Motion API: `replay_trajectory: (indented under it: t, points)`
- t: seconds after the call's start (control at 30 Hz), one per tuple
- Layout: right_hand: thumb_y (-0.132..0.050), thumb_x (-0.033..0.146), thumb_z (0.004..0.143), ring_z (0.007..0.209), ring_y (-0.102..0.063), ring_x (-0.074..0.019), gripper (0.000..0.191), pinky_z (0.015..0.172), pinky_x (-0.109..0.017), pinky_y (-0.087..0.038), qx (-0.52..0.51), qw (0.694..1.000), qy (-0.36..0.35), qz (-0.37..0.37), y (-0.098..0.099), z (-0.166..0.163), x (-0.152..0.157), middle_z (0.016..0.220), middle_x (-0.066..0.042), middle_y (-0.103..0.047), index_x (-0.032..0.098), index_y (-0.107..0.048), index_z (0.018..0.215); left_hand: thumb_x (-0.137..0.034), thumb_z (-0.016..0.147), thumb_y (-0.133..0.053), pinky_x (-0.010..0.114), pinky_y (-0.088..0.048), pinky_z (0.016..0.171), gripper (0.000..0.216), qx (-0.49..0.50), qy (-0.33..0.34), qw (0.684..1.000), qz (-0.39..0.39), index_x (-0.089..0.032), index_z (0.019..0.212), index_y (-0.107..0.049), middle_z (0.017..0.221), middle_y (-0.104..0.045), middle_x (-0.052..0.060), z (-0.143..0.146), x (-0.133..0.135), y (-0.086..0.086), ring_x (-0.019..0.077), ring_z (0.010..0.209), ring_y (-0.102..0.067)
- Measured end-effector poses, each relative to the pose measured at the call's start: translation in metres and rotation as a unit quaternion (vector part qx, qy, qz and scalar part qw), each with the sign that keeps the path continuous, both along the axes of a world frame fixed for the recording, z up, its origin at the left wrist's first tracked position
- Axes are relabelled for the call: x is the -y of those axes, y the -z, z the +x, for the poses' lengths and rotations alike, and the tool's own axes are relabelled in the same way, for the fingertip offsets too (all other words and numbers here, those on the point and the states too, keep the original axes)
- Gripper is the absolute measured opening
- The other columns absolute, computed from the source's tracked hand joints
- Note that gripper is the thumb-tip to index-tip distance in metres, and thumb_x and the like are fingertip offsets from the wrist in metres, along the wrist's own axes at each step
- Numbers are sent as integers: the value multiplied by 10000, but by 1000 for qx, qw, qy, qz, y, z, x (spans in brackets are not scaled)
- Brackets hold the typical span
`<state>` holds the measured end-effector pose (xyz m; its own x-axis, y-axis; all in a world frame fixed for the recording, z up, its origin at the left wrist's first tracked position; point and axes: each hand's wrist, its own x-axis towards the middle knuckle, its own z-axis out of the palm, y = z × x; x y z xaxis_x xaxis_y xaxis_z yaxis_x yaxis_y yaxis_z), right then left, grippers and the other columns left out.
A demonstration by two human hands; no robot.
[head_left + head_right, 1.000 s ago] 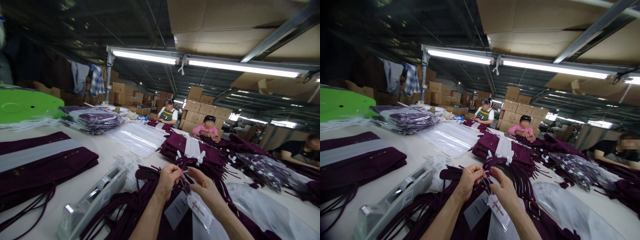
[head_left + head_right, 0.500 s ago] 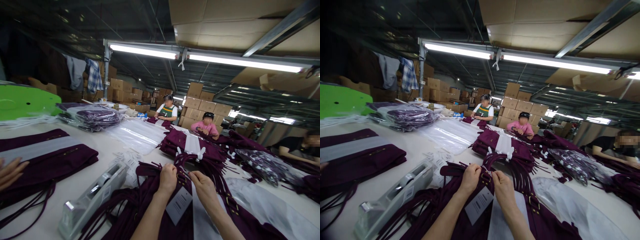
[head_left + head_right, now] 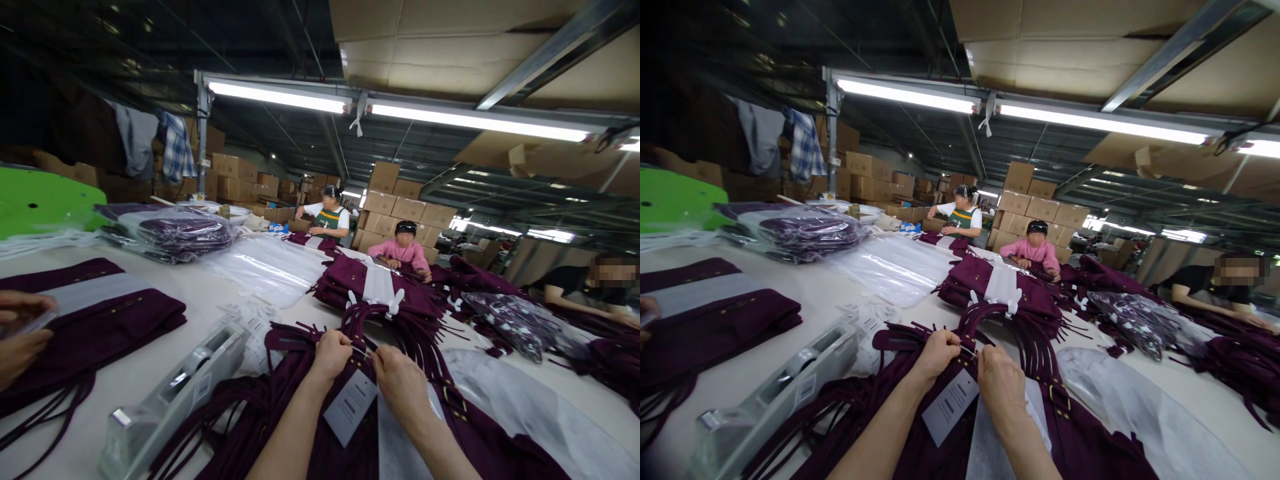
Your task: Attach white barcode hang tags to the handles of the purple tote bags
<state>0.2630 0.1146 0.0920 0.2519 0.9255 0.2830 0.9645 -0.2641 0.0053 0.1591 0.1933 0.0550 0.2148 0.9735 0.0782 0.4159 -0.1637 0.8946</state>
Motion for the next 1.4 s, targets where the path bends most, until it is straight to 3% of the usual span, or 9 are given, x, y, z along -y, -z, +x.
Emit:
replay_trajectory:
  t: [0.4,0.87,1.07,1.4]
  points:
    - [-405,203,873,779,-608,-221,216,594,-272,-347,3,1000,-19,-13,-3,-13,-13,828,-76,-640,161,-611,825,-11,538,-483,189,-419,622,266,185,42,981,-30,-116,694,-672,690,-649,20,0,-4,8,115,659,-553]
    - [-430,192,826,669,-578,-164,264,553,-238,-285,-167,984,-64,26,17,-12,-30,676,-33,-637,201,-639,665,-24,514,-373,209,-397,602,403,247,111,962,-46,-118,723,-704,626,-647,12,-8,-2,4,119,616,-536]
    - [-419,210,779,591,-516,-150,288,527,-237,-266,-242,966,-89,29,19,-11,-32,578,-10,-579,183,-589,548,-32,517,-421,199,-398,599,339,270,100,956,-65,-107,696,-698,624,-648,11,-8,-4,5,104,593,-527]
    - [-422,235,744,619,-536,-161,265,531,-234,-308,-293,949,-112,22,14,-10,-31,616,-15,-607,167,-640,610,-17,523,-441,208,-391,583,234,220,42,974,-36,-129,583,-637,539,-579,-15,-5,-7,10,99,547,-487]
